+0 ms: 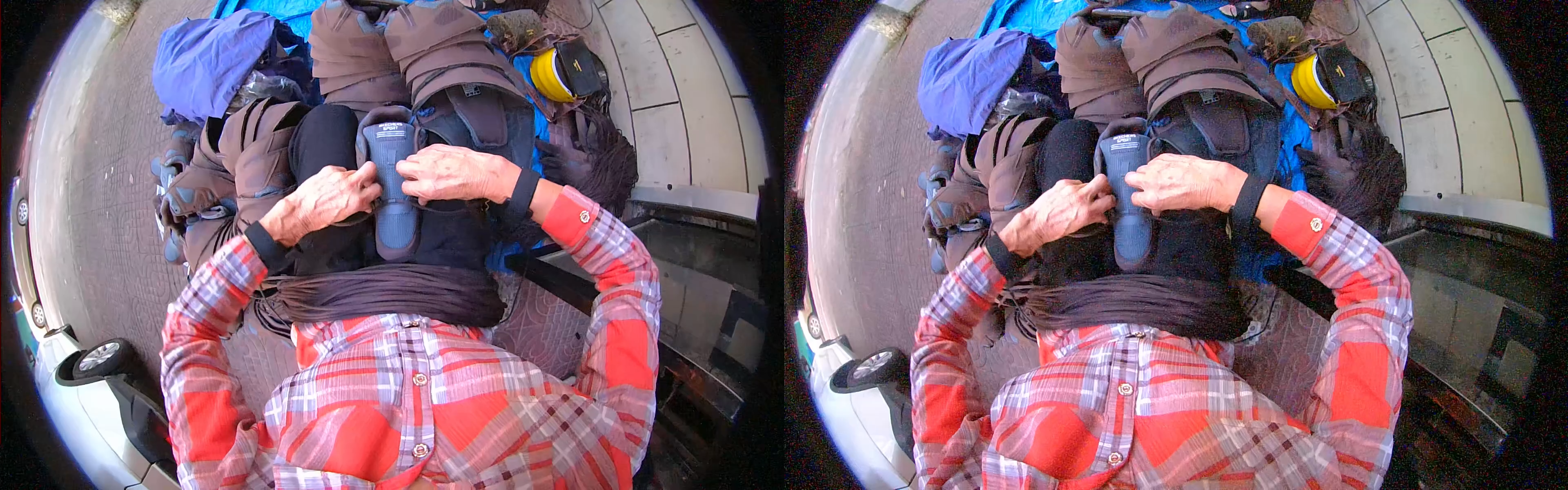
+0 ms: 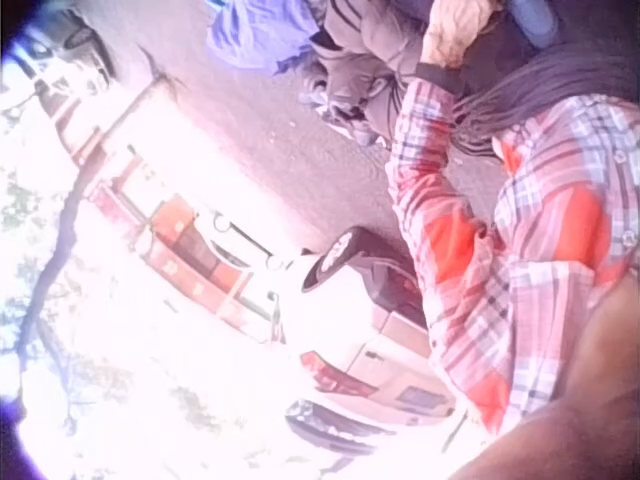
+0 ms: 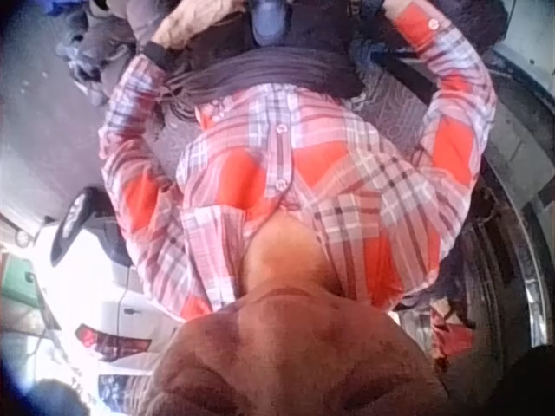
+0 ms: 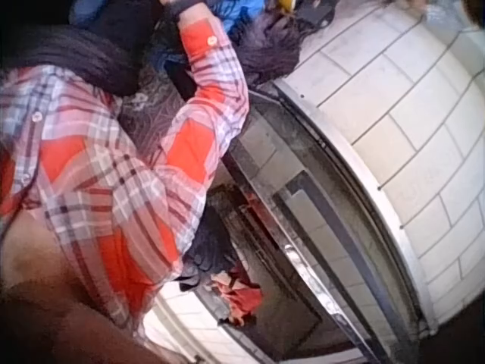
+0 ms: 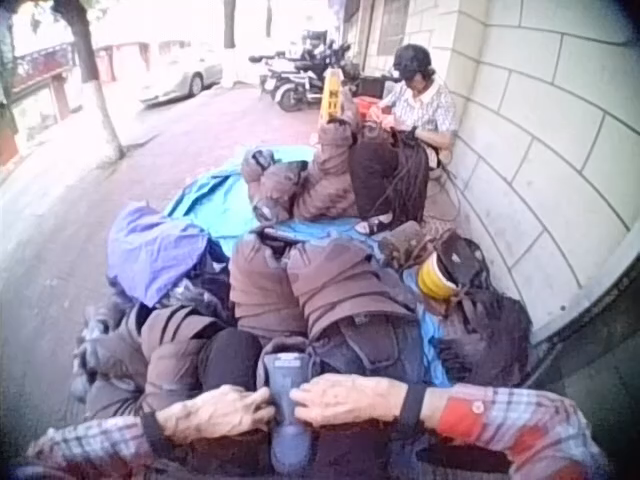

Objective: Lacing a blue shoe upper component while sitting on the ground.

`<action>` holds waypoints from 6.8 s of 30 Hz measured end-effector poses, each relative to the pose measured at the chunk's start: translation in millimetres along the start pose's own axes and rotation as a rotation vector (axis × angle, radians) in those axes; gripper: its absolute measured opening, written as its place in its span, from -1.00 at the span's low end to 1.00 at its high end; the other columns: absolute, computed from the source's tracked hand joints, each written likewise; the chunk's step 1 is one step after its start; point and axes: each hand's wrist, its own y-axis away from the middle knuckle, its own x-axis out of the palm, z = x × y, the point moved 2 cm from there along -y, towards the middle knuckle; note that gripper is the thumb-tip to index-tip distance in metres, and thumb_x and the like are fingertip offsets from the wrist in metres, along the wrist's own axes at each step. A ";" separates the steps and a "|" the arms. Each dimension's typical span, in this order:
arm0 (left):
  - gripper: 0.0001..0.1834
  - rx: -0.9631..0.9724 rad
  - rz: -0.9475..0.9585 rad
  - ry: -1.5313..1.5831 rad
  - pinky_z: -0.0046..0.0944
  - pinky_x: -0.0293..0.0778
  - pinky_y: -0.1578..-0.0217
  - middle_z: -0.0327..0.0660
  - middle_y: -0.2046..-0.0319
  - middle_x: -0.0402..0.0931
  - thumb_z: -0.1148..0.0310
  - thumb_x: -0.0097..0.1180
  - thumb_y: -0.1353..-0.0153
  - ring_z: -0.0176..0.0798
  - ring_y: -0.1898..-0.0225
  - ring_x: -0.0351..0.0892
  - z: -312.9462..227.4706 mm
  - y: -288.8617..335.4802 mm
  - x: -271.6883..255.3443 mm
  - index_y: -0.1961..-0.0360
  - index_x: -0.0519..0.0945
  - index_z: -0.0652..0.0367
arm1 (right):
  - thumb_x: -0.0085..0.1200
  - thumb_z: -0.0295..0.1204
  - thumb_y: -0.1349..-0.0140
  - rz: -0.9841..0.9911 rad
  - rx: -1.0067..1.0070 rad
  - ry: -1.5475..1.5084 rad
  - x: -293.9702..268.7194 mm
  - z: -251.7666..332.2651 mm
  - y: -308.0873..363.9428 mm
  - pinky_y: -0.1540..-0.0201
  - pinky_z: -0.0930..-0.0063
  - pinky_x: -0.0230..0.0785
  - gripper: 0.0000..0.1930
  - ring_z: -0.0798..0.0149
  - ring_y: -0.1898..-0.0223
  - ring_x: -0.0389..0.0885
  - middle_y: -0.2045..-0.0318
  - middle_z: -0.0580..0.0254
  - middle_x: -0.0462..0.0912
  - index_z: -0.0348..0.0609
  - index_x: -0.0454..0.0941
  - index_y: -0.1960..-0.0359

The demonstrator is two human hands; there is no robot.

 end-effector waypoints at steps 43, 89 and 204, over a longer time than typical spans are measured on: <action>-0.85 -0.767 0.062 0.005 -0.02 0.27 0.26 -0.08 0.24 0.44 0.37 0.09 0.04 -0.02 0.20 0.49 -16.8 -19.1 27.9 0.46 0.62 0.20 | 0.07 -0.56 0.16 0.344 0.836 -0.322 4.5 3.6 -44.9 0.37 0.19 0.45 -0.81 -0.06 0.37 0.62 0.50 -0.14 0.59 -0.39 0.55 0.44; -0.71 -0.683 -0.855 1.543 -0.40 0.45 0.21 -0.29 0.35 0.48 0.30 -0.12 -0.35 -0.43 0.30 0.45 -30.2 -6.0 23.8 0.09 0.49 0.30 | -0.04 -0.41 -0.29 -1.175 0.729 -1.611 -37.5 15.6 -15.7 0.20 0.42 0.55 -0.81 0.22 0.27 0.65 0.27 0.04 0.59 -0.32 0.45 0.22; -0.73 -0.744 -0.197 0.967 -0.42 0.32 0.59 -0.30 0.68 0.42 0.37 -0.03 -0.27 -0.49 0.64 0.36 -34.3 -26.7 22.4 0.19 0.58 0.38 | 0.00 -0.51 -0.05 -0.652 1.062 -0.589 32.4 65.1 23.6 0.33 0.10 0.39 -0.91 -0.16 0.37 0.55 0.48 -0.18 0.56 -0.29 0.50 0.44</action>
